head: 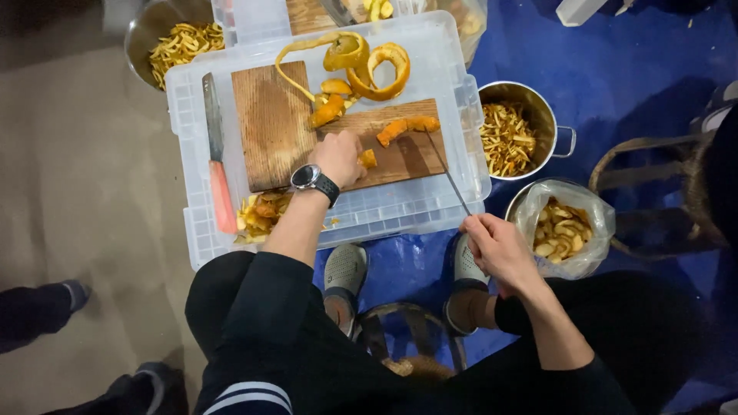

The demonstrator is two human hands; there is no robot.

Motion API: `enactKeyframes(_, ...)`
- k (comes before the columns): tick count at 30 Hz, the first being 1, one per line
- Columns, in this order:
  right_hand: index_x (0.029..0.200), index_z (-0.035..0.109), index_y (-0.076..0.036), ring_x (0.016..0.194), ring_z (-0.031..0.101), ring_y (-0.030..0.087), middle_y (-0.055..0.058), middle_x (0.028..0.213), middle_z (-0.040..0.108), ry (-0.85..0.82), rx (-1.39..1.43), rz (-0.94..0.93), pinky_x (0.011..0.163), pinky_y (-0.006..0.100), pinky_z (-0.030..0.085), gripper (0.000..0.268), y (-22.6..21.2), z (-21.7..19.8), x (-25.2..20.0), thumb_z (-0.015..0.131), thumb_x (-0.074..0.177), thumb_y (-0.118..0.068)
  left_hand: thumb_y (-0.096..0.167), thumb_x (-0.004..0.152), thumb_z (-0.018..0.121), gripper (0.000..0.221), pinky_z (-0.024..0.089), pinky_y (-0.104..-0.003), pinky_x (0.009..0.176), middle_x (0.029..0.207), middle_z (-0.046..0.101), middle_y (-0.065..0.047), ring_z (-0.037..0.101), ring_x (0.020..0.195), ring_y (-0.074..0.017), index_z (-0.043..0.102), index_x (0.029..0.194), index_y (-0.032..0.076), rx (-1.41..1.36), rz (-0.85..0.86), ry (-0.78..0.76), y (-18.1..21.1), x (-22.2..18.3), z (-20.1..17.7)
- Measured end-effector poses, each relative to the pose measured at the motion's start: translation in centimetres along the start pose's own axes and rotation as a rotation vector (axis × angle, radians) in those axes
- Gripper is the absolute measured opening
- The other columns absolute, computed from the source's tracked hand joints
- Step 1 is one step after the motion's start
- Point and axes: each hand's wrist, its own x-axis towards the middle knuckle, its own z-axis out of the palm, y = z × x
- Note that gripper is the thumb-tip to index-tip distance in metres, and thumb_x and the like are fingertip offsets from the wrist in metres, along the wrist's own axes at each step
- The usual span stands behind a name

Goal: Slicing and peeling yellow fruit on a wooden cutting board placed on a plastic crate.

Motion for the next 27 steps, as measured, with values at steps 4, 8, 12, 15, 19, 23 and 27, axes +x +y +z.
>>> enactKeyframes(4,0.09,0.068,0.003,0.031,0.054,0.022,0.013,0.049,0.052,0.029,0.077,0.032,0.031,0.032,0.044,0.034,0.3,-0.1,0.3,0.053,0.108,-0.022,0.03,0.072,0.094,0.039,0.06,-0.049,0.091,0.114,0.074,-0.01,0.072,0.112,-0.0384,0.076,0.106,0.026,0.025,-0.025,-0.026,-0.1,0.6,0.5)
enactKeyframes(8,0.094,0.067,0.006,0.03,0.05,0.022,0.013,0.05,0.047,0.008,0.149,0.053,0.029,0.031,0.041,0.033,0.9,-0.4,0.6,0.053,0.108,-0.02,0.026,0.071,0.095,0.038,0.059,-0.052,0.091,0.114,0.074,-0.015,0.072,0.112,-0.0404,0.078,0.105,0.022,-0.046,-0.026,-0.041,0.1,1.2,-0.1)
enactKeyframes(12,0.093,0.067,0.006,0.031,0.049,0.02,0.011,0.05,0.046,0.009,0.204,0.087,0.029,0.03,0.04,0.031,1.1,-0.5,0.8,0.053,0.108,-0.018,0.027,0.071,0.097,0.042,0.057,-0.049,0.094,0.109,0.074,-0.016,0.072,0.113,-0.0375,0.081,0.108,0.018,-0.212,-0.013,-0.077,0.5,1.6,-1.7)
enactKeyframes(15,0.098,0.065,0.006,0.033,0.045,0.018,0.01,0.053,0.044,-0.024,0.264,0.133,0.031,0.028,0.038,0.029,0.6,-0.2,0.1,0.051,0.107,-0.018,0.02,0.078,0.089,0.04,0.056,-0.043,0.095,0.101,0.073,-0.014,0.072,0.106,-0.0279,0.078,0.114,0.006,-0.445,0.092,-0.154,2.9,-0.9,-4.2)
enactKeyframes(19,0.1,0.066,0.007,0.034,0.043,0.016,0.01,0.056,0.043,-0.121,0.288,0.141,0.03,0.028,0.037,0.03,0.9,1.4,0.2,0.051,0.106,-0.019,0.011,0.082,0.085,0.032,0.055,-0.036,0.083,0.092,0.069,-0.014,0.065,0.092,-0.0245,0.074,0.108,-0.005,-0.745,0.086,-0.127,3.2,-1.3,-1.6)
enactKeyframes(23,0.098,0.07,0.006,0.031,0.049,0.018,0.011,0.054,0.049,-0.179,0.271,0.064,0.027,0.029,0.04,0.032,1.5,3.4,1.0,0.054,0.106,-0.02,0.042,0.074,0.093,0.038,0.06,-0.039,0.076,0.072,0.076,-0.01,0.079,0.083,-0.0299,0.081,0.091,0.011,-0.569,-0.058,0.015,0.8,-0.3,1.5)
enactKeyframes(27,0.101,0.068,0.009,0.035,0.047,0.017,0.011,0.057,0.047,-0.236,0.288,0.082,0.03,0.029,0.041,0.034,-0.6,4.7,0.5,0.051,0.107,-0.02,0.049,0.077,0.089,0.046,0.057,-0.034,0.079,0.057,0.072,-0.003,0.079,0.073,-0.0244,0.08,0.097,0.008,-0.533,-0.131,0.067,0.3,-2.6,0.2)
